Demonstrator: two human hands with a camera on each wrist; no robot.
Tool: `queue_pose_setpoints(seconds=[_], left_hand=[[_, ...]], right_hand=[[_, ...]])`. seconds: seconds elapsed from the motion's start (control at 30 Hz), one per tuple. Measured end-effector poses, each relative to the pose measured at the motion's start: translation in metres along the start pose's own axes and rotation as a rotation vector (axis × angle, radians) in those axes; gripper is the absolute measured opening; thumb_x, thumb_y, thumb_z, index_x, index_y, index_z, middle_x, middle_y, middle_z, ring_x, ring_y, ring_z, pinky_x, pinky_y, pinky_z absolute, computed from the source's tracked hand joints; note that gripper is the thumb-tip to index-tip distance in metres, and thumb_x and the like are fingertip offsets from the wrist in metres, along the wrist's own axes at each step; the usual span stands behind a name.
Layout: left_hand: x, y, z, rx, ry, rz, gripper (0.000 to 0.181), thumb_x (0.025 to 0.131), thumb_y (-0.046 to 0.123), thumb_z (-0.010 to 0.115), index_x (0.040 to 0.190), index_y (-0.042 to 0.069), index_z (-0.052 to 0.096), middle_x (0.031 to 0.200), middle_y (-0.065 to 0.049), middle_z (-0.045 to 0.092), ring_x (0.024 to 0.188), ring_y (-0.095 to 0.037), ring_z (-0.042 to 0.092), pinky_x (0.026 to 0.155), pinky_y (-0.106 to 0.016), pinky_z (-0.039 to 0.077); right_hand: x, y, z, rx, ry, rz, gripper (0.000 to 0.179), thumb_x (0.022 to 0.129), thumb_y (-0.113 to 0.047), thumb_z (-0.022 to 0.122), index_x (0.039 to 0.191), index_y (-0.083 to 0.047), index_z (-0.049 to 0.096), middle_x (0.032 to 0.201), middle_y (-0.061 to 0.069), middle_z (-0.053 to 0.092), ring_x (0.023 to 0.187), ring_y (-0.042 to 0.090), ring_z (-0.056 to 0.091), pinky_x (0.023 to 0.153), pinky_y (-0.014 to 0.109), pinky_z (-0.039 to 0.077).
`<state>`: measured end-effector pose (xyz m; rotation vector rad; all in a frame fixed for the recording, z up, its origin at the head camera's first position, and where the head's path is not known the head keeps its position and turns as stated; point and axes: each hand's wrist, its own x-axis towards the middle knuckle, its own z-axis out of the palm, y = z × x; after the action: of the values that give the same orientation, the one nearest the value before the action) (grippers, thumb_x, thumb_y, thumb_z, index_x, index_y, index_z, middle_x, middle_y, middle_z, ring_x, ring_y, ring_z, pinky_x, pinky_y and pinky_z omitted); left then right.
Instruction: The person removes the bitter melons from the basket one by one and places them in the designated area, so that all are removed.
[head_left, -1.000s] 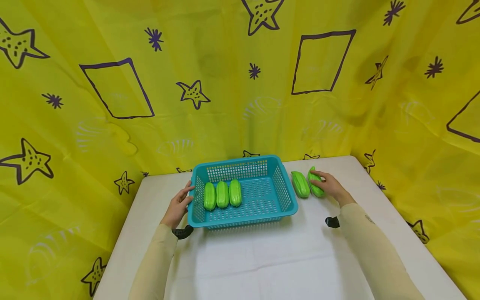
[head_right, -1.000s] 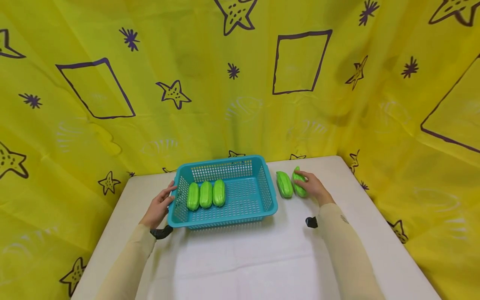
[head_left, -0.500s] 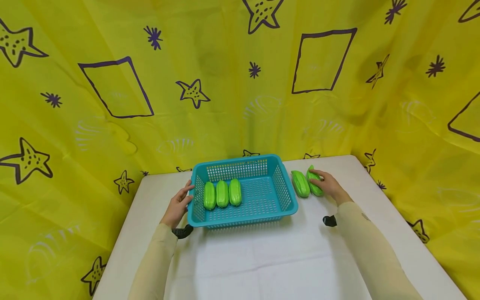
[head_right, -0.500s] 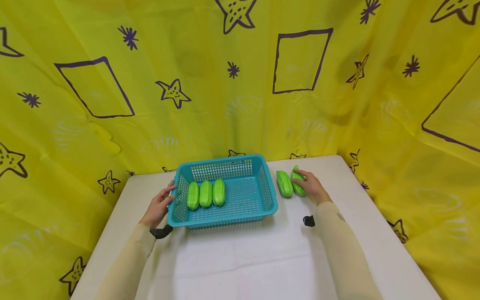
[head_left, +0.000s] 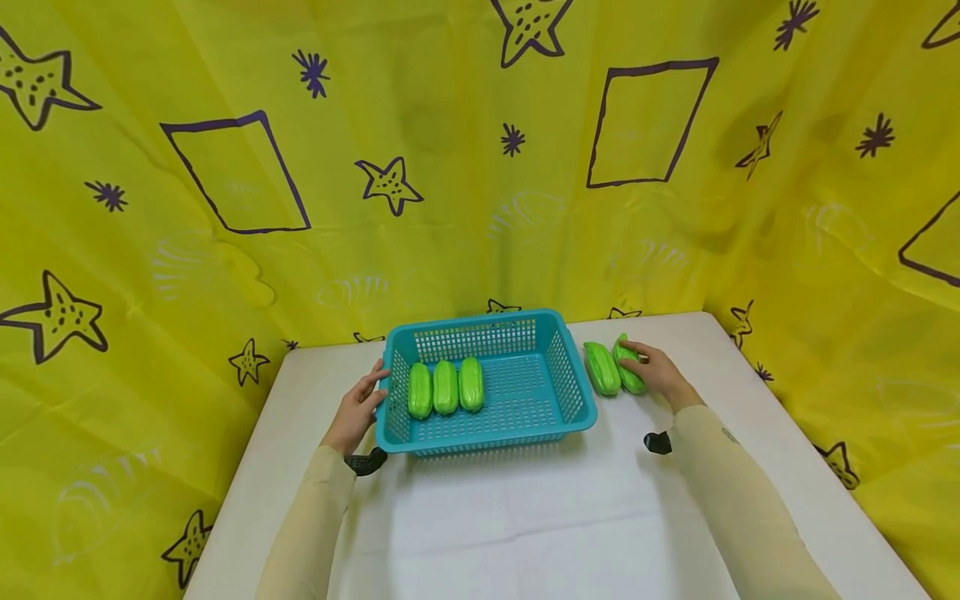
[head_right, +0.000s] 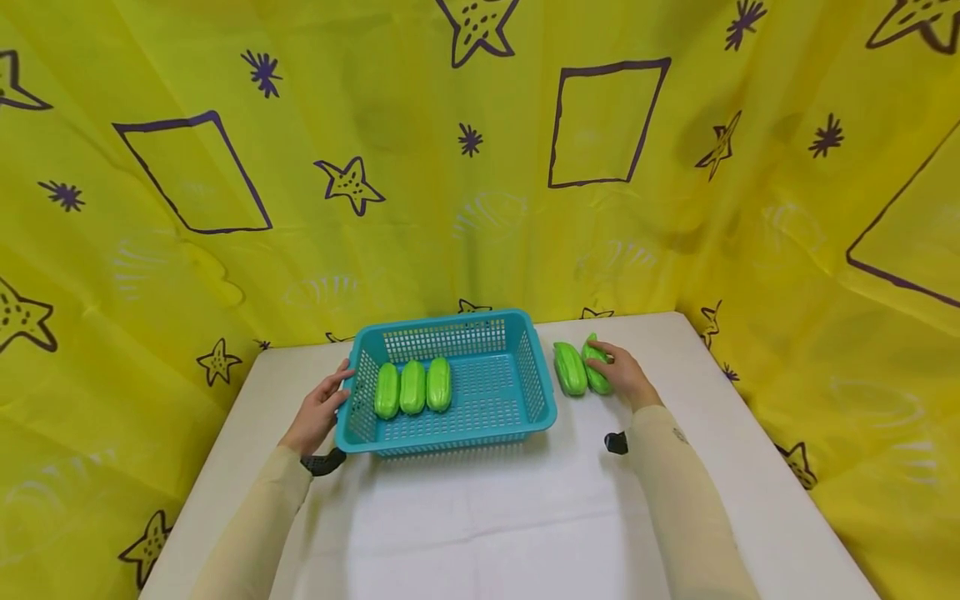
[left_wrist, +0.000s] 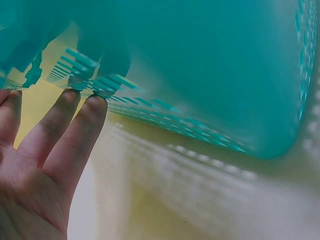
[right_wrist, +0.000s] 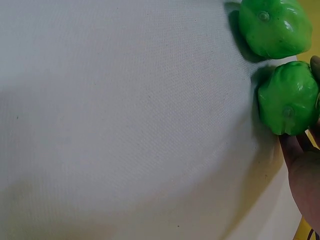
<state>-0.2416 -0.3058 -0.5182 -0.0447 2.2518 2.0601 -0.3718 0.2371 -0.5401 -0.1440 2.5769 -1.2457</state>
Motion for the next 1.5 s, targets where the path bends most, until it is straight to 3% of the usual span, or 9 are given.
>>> queue_pose_setpoints(seconds=[0.23,0.83,1.1,1.5], left_hand=[[0.003,-0.008,-0.002,0.037,0.004,0.025,0.045,0.104,0.020,0.049,0.147,0.011,0.042,0.162,0.012,0.016,0.149,-0.022,0.010,0.109,-0.056,0.032],[0.000,-0.005,-0.001,0.043,0.010,0.038,0.044,0.104,0.018,0.048,0.147,0.011,0.041,0.162,0.011,0.015,0.149,-0.023,0.011,0.108,-0.057,0.032],[0.000,-0.005,-0.001,0.043,0.001,0.040,0.045,0.104,0.020,0.048,0.148,0.011,0.041,0.162,0.012,0.015,0.149,-0.022,0.009,0.109,-0.059,0.031],[0.002,-0.007,-0.001,0.032,0.007,0.017,0.045,0.105,0.018,0.047,0.148,0.011,0.040,0.162,0.012,0.014,0.149,-0.020,0.007,0.110,-0.058,0.029]], right_hand=[[0.000,0.000,-0.001,0.000,0.001,-0.012,0.064,0.100,-0.037,0.055,0.153,-0.008,0.033,0.156,0.029,0.021,0.136,0.052,0.026,0.110,0.063,0.025],[-0.005,-0.003,-0.001,0.010,-0.024,-0.020,0.067,0.100,-0.039,0.054,0.154,-0.008,0.029,0.156,0.029,0.019,0.137,0.051,0.026,0.110,0.061,0.028],[-0.007,-0.011,-0.005,0.065,0.039,-0.076,0.064,0.102,-0.033,0.053,0.153,-0.004,0.028,0.153,0.032,0.023,0.136,0.049,0.032,0.107,0.058,0.034],[-0.002,-0.049,-0.012,0.121,0.164,-0.067,0.067,0.101,-0.038,0.052,0.153,-0.002,0.029,0.154,0.029,0.025,0.137,0.047,0.032,0.109,0.059,0.031]])
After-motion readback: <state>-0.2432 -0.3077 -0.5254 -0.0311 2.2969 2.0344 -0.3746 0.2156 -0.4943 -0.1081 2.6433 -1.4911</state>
